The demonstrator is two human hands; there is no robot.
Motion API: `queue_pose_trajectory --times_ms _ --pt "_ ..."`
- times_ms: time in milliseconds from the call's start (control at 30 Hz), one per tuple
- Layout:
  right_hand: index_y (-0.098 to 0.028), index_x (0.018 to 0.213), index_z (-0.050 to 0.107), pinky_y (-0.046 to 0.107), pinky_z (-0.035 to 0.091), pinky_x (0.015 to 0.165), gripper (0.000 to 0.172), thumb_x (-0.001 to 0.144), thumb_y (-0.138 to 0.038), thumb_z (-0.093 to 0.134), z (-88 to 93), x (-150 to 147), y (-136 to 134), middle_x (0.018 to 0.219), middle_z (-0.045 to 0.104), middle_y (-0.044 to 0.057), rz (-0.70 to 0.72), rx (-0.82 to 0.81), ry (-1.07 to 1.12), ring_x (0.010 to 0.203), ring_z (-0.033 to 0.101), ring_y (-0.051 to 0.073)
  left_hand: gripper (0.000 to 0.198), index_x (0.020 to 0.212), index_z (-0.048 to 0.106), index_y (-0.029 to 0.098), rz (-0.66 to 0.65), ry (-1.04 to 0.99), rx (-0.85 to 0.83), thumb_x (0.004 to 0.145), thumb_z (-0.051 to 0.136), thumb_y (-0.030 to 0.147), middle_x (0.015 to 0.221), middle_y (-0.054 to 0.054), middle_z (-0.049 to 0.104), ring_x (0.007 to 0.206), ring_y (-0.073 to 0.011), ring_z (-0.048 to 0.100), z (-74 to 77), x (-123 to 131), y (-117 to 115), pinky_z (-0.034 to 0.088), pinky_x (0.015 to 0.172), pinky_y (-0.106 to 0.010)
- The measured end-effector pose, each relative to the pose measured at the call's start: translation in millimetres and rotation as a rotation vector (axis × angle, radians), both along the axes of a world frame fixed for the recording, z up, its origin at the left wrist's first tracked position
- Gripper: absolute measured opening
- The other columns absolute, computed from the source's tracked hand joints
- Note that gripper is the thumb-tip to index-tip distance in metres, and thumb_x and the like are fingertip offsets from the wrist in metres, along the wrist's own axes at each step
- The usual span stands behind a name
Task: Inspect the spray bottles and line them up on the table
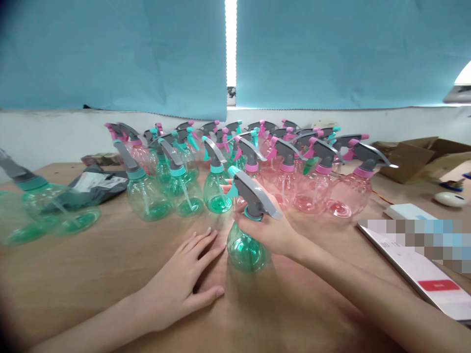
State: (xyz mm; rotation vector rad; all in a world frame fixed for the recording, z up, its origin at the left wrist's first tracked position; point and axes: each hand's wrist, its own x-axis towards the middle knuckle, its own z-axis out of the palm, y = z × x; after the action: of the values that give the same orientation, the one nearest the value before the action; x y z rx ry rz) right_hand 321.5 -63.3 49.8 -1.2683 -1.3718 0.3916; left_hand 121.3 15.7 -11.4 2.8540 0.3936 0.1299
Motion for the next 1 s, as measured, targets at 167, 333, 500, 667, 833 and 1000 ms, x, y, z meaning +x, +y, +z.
queue_pose_trajectory --times_ms 167,333,500,667,833,1000 --pt "-0.026 0.069 0.058 0.030 0.053 0.066 0.008 0.068 -0.019 0.054 1.5 -1.0 -0.2 0.062 0.059 -0.001 -0.006 -0.007 0.012 0.083 0.065 0.020 0.068 0.143 0.039 0.022 -0.001 -0.013 -0.011 0.088 0.054 0.058 0.151 -0.013 0.033 0.140 -0.0345 0.025 -0.3 -0.1 0.7 0.020 0.111 -0.058" --pt "-0.026 0.069 0.058 0.031 0.054 0.067 0.007 0.069 -0.020 0.054 1.9 -0.8 -0.9 0.062 0.059 -0.001 -0.021 -0.015 0.001 0.078 0.065 0.019 0.068 0.143 0.039 0.020 -0.002 -0.016 -0.003 0.088 0.054 0.057 0.151 -0.014 0.033 0.140 -0.0344 0.026 -0.8 0.7 1.2 0.019 0.111 -0.058" --pt "-0.026 0.068 0.058 0.032 0.054 0.069 0.007 0.070 -0.020 0.054 2.6 -0.5 0.0 0.061 0.058 -0.002 -0.020 -0.008 -0.014 0.076 0.064 0.019 0.068 0.143 0.040 0.021 -0.001 -0.027 -0.010 0.087 0.056 0.057 0.151 -0.014 0.035 0.139 -0.0347 0.027 -1.1 0.3 0.9 0.021 0.111 -0.058" --pt "-0.026 0.068 0.058 0.034 0.054 0.072 0.005 0.070 -0.022 0.055 1.3 -0.2 0.2 0.060 0.058 -0.002 -0.022 -0.027 -0.001 0.079 0.064 0.020 0.069 0.143 0.040 0.020 0.003 -0.017 -0.006 0.087 0.055 0.057 0.151 -0.015 0.033 0.140 -0.0349 0.026 -1.5 -0.5 0.9 0.020 0.111 -0.058" --pt "-0.026 0.070 0.058 0.033 0.053 0.071 0.007 0.070 -0.021 0.054 0.6 0.3 -0.7 0.063 0.059 -0.001 -0.017 -0.018 -0.015 0.083 0.064 0.020 0.068 0.143 0.040 0.020 -0.002 -0.014 0.000 0.088 0.054 0.058 0.151 -0.014 0.033 0.140 -0.0348 0.026 -1.9 0.0 1.6 0.020 0.111 -0.058" --pt "-0.025 0.069 0.058 0.031 0.053 0.068 0.005 0.069 -0.022 0.055 0.7 -0.1 -0.4 0.061 0.058 -0.002 -0.034 -0.035 -0.010 0.080 0.063 0.020 0.068 0.143 0.040 0.020 -0.004 -0.002 0.009 0.088 0.053 0.058 0.151 -0.015 0.033 0.140 -0.0344 0.026 -0.8 0.6 1.7 0.019 0.111 -0.058"
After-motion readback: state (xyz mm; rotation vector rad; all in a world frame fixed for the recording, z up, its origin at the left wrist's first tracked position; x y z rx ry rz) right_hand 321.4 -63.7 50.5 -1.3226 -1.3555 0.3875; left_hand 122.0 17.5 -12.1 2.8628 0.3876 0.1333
